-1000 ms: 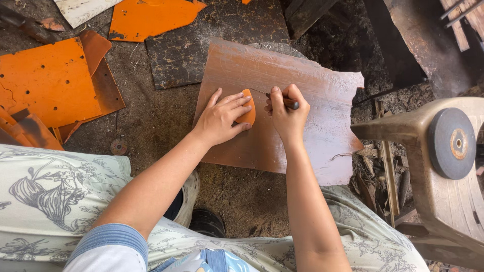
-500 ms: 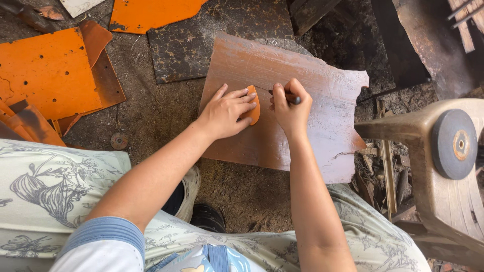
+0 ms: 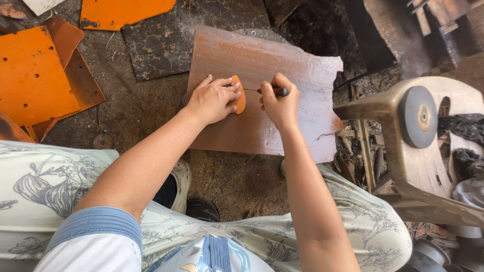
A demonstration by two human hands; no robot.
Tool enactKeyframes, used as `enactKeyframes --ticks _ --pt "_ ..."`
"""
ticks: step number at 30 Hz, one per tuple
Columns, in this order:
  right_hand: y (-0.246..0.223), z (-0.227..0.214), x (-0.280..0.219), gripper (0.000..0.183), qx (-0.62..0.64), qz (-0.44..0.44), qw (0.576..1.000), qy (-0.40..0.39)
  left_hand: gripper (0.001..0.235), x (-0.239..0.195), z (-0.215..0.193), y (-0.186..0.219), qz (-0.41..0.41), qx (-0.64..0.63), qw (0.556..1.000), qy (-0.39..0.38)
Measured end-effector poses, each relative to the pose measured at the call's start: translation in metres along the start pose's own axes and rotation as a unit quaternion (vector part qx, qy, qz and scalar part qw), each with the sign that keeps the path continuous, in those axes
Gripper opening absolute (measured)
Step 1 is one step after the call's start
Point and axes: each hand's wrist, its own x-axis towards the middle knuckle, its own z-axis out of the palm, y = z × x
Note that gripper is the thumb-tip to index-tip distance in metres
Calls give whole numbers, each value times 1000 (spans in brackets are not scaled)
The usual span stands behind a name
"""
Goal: The person uses a pointed awl to cut a small orange leather piece from a larger sheet. They hold the piece steady with one hand and trace its outline with the awl in the other, then lift the cut piece.
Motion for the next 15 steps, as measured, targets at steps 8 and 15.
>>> enactKeyframes --ticks 8,15 --pt "34 -12 -28 15 166 -17 981 99 43 -3 5 -20 66 -57 995 51" --pt "83 -6 -5 20 156 -55 969 185 54 -17 -4 -22 111 -91 982 126"
